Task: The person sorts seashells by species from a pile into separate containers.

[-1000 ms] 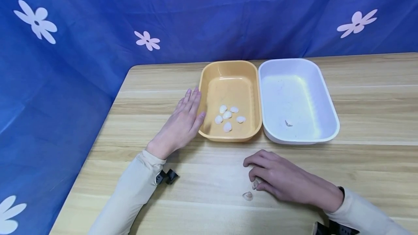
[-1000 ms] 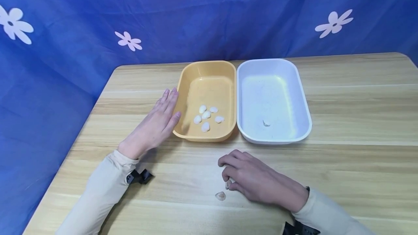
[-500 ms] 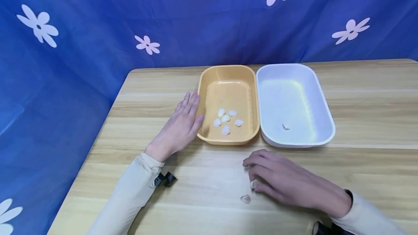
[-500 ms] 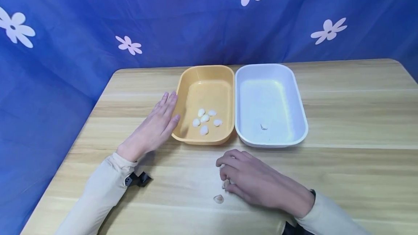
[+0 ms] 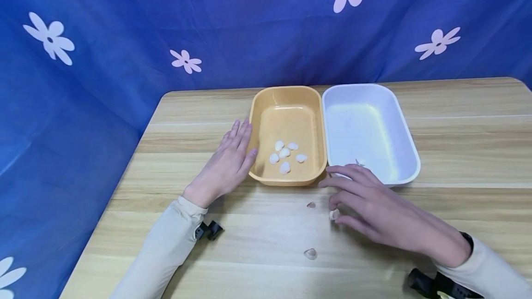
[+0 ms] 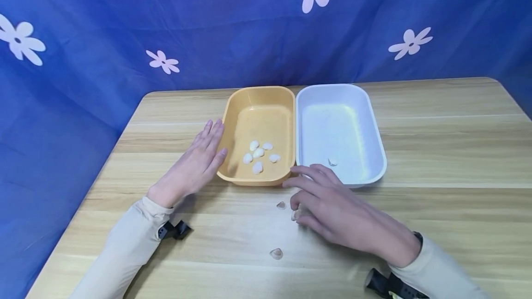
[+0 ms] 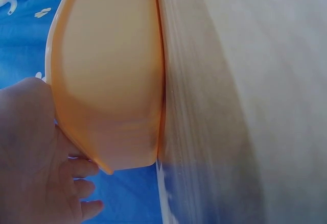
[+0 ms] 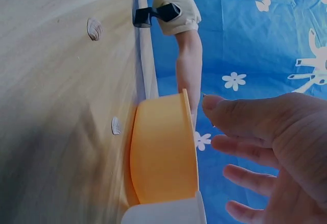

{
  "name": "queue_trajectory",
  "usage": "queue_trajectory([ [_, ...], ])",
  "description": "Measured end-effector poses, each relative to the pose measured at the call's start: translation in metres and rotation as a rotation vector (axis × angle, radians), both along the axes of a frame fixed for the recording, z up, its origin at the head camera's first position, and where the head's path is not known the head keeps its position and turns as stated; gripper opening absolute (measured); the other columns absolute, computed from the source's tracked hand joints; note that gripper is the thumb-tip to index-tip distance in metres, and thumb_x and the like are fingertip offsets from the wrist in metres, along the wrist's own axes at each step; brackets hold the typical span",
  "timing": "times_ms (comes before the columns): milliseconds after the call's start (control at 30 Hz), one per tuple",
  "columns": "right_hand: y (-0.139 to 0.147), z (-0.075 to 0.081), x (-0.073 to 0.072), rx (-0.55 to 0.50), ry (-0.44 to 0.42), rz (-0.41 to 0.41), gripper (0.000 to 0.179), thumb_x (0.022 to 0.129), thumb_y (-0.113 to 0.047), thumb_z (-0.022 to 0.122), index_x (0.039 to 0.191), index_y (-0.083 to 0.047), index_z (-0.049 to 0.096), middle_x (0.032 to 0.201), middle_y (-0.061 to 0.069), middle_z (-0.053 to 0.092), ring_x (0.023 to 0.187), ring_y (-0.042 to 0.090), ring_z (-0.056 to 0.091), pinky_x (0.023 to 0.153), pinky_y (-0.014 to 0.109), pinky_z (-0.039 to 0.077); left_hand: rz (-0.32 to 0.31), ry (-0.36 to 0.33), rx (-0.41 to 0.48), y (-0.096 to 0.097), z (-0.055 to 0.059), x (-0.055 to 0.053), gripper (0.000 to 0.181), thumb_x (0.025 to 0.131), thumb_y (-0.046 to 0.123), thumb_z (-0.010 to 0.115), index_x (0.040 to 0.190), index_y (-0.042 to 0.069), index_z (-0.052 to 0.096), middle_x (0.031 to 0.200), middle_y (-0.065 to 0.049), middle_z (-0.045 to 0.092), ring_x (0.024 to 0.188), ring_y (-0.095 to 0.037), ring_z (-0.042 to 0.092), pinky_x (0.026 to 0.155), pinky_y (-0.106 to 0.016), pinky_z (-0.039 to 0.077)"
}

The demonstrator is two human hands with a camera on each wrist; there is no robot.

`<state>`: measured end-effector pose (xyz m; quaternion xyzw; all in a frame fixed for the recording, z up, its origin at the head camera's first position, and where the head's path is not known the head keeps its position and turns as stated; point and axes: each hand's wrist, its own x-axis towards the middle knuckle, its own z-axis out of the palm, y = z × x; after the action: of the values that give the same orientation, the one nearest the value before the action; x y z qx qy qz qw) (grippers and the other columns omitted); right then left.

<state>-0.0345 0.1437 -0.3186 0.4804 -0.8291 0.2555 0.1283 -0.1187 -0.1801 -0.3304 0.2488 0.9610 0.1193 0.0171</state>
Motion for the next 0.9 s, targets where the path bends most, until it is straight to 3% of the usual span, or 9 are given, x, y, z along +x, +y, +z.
queue_trajectory([
  [233,0.004,0.000,-0.003,0.034,-0.018,-0.018,0.014,0.094,-0.032,0.059,0.092,-0.019,0.063,0.136,0.007,0.055,0.135,0.033,0.039,0.119,0.041,0.015,-0.001,0.002,0.000,-0.001,-0.001,0.001,0.064,0.106,0.038,0.019,0.153,-0.003,0.005,0.160,-0.018,0.003,0.147,-0.033,-0.002,0.120,-0.046,0.004],
  [433,0.007,-0.002,-0.005,0.020,-0.025,-0.034,0.013,0.094,-0.033,0.060,0.091,-0.021,0.062,0.139,0.008,0.053,0.140,0.036,0.030,0.118,0.054,0.005,-0.002,0.002,-0.001,-0.001,0.000,0.001,0.064,0.106,0.038,0.019,0.152,-0.003,0.005,0.160,-0.018,0.003,0.147,-0.032,-0.002,0.120,-0.045,0.003],
  [533,0.009,-0.003,-0.006,0.016,-0.031,-0.043,0.021,0.097,-0.040,0.054,0.090,-0.022,0.062,0.138,0.008,0.054,0.141,0.035,0.027,0.117,0.057,0.002,-0.002,0.000,-0.004,-0.001,0.000,0.000,0.064,0.106,0.038,0.019,0.153,-0.003,0.004,0.160,-0.017,0.003,0.147,-0.033,-0.002,0.120,-0.046,0.003],
  [900,0.024,-0.003,-0.019,-0.083,-0.073,-0.077,0.029,0.097,-0.048,0.047,0.092,-0.025,0.063,0.133,0.007,0.057,0.139,0.032,0.032,0.117,0.055,0.007,-0.006,-0.006,-0.015,0.000,0.000,-0.001,0.064,0.106,0.039,0.017,0.153,-0.002,0.003,0.160,-0.019,0.004,0.147,-0.028,-0.005,0.120,-0.045,0.004],
])
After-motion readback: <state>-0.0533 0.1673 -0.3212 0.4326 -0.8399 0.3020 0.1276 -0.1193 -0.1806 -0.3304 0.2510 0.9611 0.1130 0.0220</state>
